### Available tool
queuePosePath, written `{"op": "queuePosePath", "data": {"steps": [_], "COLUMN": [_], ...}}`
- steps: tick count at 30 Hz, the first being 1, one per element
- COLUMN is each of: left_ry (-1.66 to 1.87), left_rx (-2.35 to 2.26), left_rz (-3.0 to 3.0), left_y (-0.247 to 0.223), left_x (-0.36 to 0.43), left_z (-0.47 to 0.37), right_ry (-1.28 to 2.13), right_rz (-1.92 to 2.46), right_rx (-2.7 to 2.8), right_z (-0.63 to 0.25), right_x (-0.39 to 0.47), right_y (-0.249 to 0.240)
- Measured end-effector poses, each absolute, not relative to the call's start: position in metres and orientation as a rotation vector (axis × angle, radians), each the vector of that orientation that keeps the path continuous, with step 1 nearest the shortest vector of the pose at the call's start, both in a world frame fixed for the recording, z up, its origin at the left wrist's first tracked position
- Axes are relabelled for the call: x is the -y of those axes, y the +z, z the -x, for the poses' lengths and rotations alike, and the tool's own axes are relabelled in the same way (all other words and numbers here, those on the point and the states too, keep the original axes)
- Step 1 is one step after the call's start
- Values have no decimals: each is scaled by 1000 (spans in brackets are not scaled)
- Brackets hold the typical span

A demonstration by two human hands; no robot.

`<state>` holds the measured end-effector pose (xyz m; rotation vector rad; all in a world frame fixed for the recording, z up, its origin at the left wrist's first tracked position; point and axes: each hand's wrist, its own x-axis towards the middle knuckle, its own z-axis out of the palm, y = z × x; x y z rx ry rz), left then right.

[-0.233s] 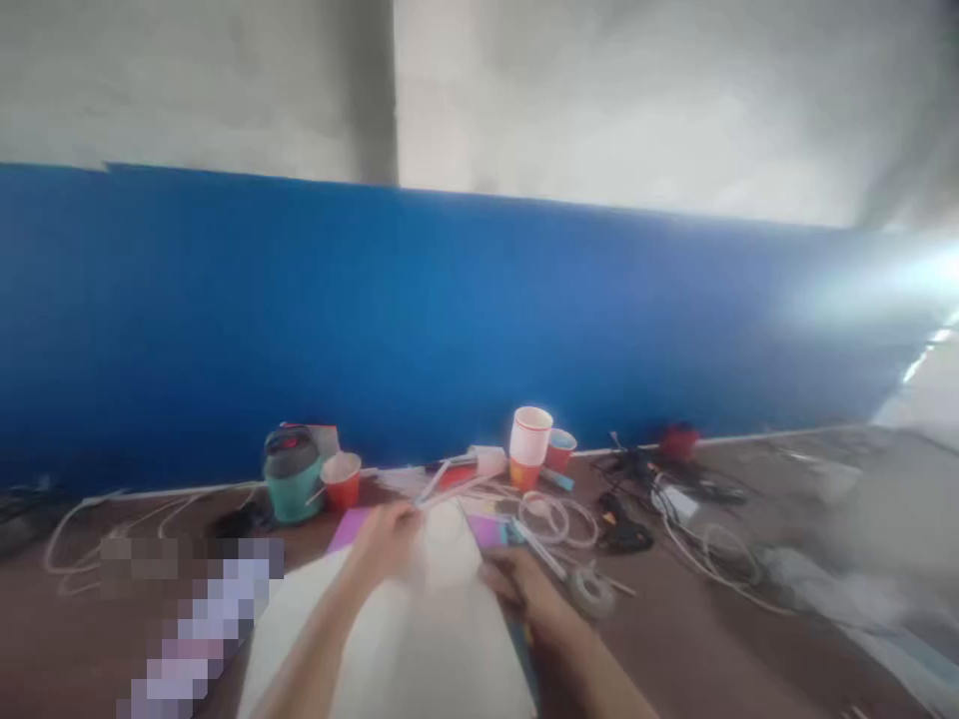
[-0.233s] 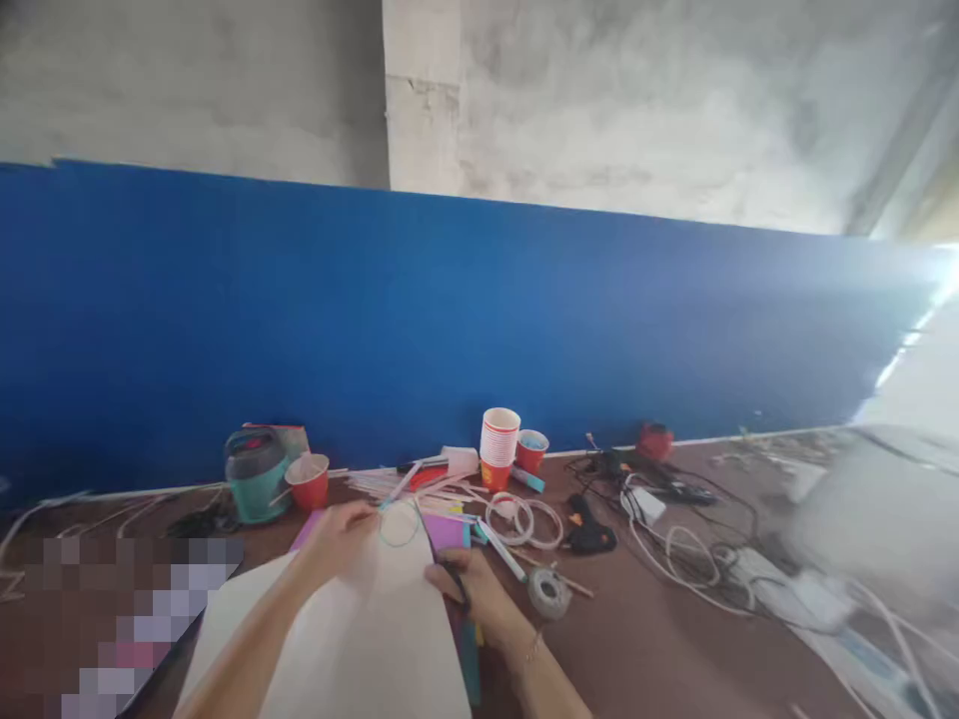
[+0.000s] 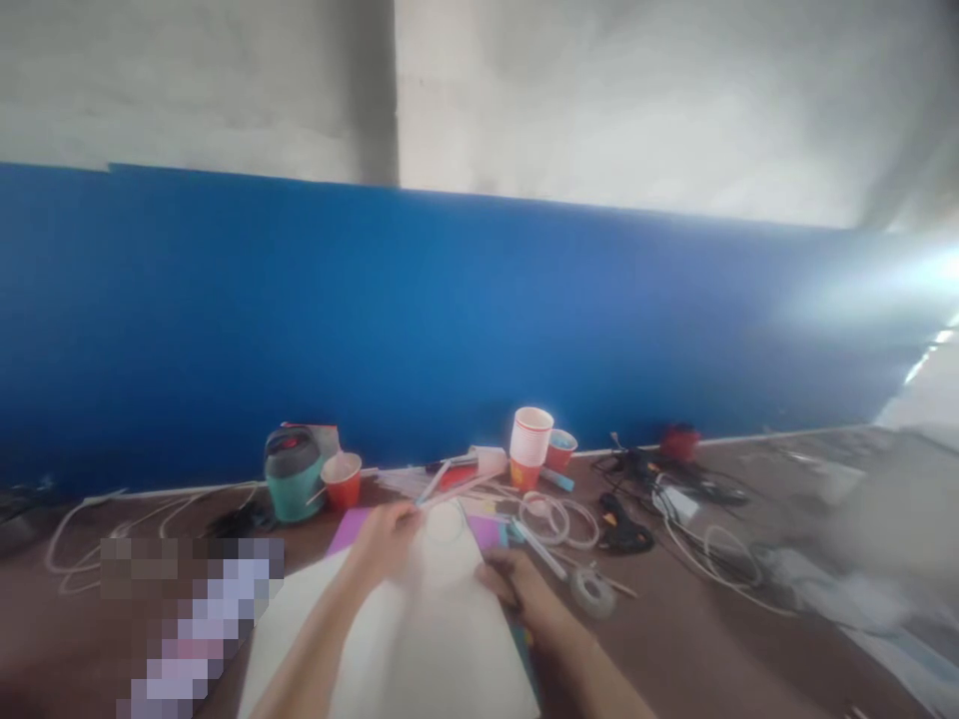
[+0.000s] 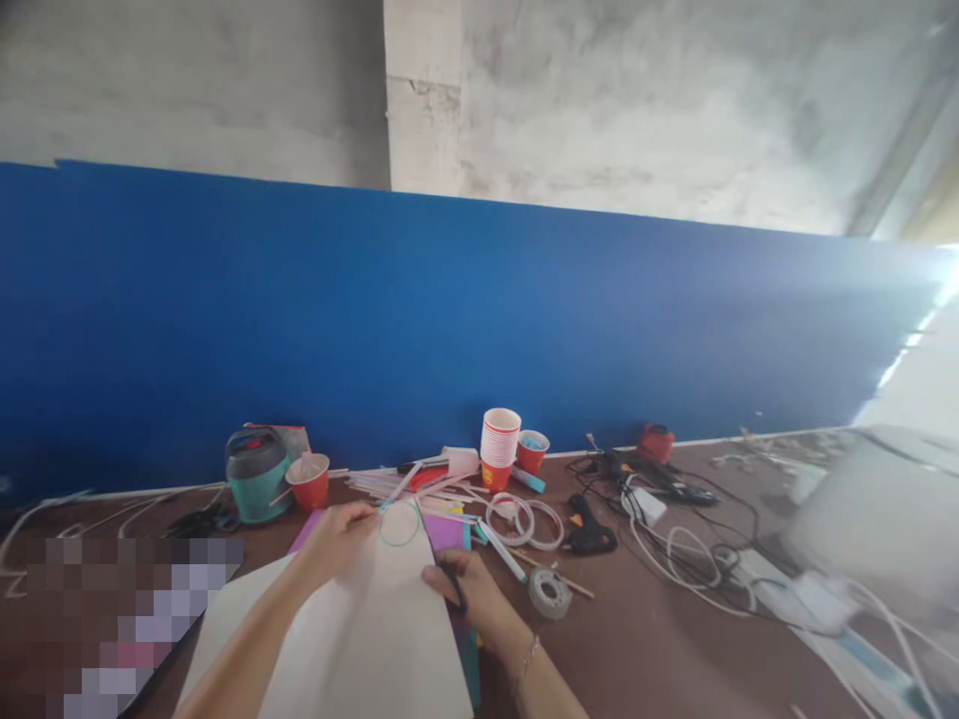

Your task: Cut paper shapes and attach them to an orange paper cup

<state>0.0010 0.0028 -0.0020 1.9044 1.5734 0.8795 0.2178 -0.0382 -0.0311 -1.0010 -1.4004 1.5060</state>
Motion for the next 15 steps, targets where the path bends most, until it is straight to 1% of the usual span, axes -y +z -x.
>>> {"op": "queuePosePath", "data": {"steps": [5, 15], "left_ry": [871, 888], "left_rx": [-1553, -1505], "left_rz": [-1899, -1878], "left_y": [0, -1], "left_x": [0, -1], "left_z": [-5, -7], "right_ry": [1556, 1570], "right_rz": [1016, 987], "right_rx": [1324, 1342], "right_z": [-219, -220], "right_x": [42, 40], "right_y": [-27, -27]}}
